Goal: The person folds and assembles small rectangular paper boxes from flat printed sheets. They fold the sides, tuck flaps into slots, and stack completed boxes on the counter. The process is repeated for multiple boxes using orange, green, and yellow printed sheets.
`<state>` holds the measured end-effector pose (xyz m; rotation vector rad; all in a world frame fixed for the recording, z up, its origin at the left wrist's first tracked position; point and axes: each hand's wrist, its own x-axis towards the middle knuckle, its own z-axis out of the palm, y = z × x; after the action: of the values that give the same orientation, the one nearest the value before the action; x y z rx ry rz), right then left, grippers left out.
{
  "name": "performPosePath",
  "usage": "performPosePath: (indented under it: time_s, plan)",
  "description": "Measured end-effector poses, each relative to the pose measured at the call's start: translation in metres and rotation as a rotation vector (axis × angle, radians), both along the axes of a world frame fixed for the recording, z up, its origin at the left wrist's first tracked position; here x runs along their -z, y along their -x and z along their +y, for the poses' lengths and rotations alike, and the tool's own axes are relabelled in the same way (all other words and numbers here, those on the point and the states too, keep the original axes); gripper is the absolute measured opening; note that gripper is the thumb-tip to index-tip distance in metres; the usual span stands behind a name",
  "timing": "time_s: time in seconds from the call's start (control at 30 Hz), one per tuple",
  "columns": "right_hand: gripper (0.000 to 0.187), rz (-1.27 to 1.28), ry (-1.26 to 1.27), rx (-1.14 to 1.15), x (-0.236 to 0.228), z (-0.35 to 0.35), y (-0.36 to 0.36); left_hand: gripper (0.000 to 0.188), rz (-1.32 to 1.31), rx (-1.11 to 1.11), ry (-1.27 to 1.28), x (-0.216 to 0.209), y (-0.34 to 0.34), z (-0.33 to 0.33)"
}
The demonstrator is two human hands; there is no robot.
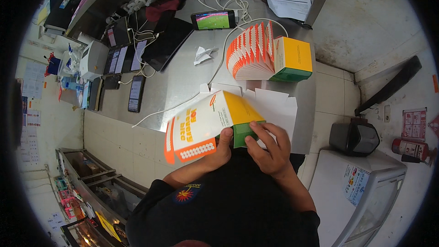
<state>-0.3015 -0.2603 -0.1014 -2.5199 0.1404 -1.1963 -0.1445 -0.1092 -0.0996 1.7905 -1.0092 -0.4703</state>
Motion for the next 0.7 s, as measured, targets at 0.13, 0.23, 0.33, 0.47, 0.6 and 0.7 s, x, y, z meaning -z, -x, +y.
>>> performPosePath:
  time_s: [0.13, 0.23, 0.33, 0.47, 0.6, 0.7]
  plan:
    - [0.035, -0.098, -0.154, -0.007, 0.006, 0.009, -0.011, 0.065, -0.700, 0.024, -0.239, -0.029, -0.005, 0.011]
    - [0.034, -0.093, -0.179, -0.003, 0.004, 0.014, -0.012, 0.066, -0.754, 0.071, -0.227, -0.022, -0.007, 0.013]
    - [0.034, -0.056, -0.234, 0.017, 0.000, 0.016, -0.011, 0.067, -0.612, 0.144, -0.097, -0.002, -0.011, 0.014]
    - [0.027, -0.086, -0.313, 0.039, 0.001, 0.016, -0.014, 0.069, -0.477, 0.180, 0.007, 0.018, -0.011, 0.018]
    - [0.022, -0.105, -0.317, 0.027, 0.004, 0.012, -0.014, 0.071, -0.616, 0.178, -0.084, 0.013, -0.011, 0.019]
    - [0.026, -0.055, -0.282, 0.030, 0.001, 0.009, -0.012, 0.072, -0.847, 0.167, -0.253, 0.000, -0.011, 0.021]
